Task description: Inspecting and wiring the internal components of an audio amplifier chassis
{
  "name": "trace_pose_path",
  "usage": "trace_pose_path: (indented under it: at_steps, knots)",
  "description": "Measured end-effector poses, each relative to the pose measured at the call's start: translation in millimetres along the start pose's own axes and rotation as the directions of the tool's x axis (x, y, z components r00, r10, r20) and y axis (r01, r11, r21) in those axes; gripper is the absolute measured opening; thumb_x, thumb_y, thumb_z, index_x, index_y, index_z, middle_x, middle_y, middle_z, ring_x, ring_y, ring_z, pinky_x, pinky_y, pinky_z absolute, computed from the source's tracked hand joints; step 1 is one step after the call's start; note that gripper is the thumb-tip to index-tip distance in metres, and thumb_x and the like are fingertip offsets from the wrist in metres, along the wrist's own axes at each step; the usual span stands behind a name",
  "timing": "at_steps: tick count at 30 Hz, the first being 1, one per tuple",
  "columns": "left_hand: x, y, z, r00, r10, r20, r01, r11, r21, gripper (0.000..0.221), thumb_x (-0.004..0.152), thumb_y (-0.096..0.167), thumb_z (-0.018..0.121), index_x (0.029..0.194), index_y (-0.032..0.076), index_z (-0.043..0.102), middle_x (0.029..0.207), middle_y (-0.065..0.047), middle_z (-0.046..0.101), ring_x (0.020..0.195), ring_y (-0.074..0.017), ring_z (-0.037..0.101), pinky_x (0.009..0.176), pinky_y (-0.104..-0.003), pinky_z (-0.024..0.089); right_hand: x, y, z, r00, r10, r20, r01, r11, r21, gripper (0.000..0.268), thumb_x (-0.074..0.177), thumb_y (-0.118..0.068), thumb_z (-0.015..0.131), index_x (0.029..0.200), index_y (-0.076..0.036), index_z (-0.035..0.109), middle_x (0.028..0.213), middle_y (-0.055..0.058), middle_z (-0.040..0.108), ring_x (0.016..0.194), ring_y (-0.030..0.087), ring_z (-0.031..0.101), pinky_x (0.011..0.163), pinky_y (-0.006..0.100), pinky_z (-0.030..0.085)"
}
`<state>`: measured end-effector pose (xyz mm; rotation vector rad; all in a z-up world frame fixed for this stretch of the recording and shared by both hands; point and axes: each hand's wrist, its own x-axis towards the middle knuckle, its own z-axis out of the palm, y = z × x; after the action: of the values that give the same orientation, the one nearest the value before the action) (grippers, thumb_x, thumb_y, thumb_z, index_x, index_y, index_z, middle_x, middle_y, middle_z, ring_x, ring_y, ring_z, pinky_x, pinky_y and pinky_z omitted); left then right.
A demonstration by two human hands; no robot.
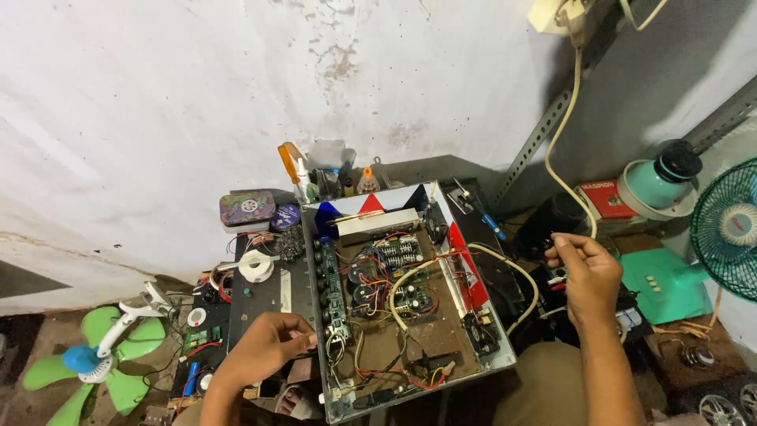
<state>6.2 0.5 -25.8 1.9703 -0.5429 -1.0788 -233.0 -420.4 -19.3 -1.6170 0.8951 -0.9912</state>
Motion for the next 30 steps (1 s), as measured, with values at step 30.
trace_pose_path:
  at_steps: [30]
  knots:
    - [1, 1, 8, 0.933, 0.173, -0.314, -0.164, 0.985, 0.057, 0.028, 0.104, 0.032, 0.063, 0.089, 0.010, 0.072, 0.068, -0.004, 0.068, 0.054, -0.0154, 0.049, 0.056, -0.034, 0.036, -110, 11, 15, 1.000, 0.004, -0.016, -0.011, 0.895, -0.445, 0.042, 0.121, -0.032, 0.071, 0.093, 0.000, 0.075, 0.064, 0.011, 0.053, 0.061, 0.022, 0.044, 0.062, 0.040, 0.038]
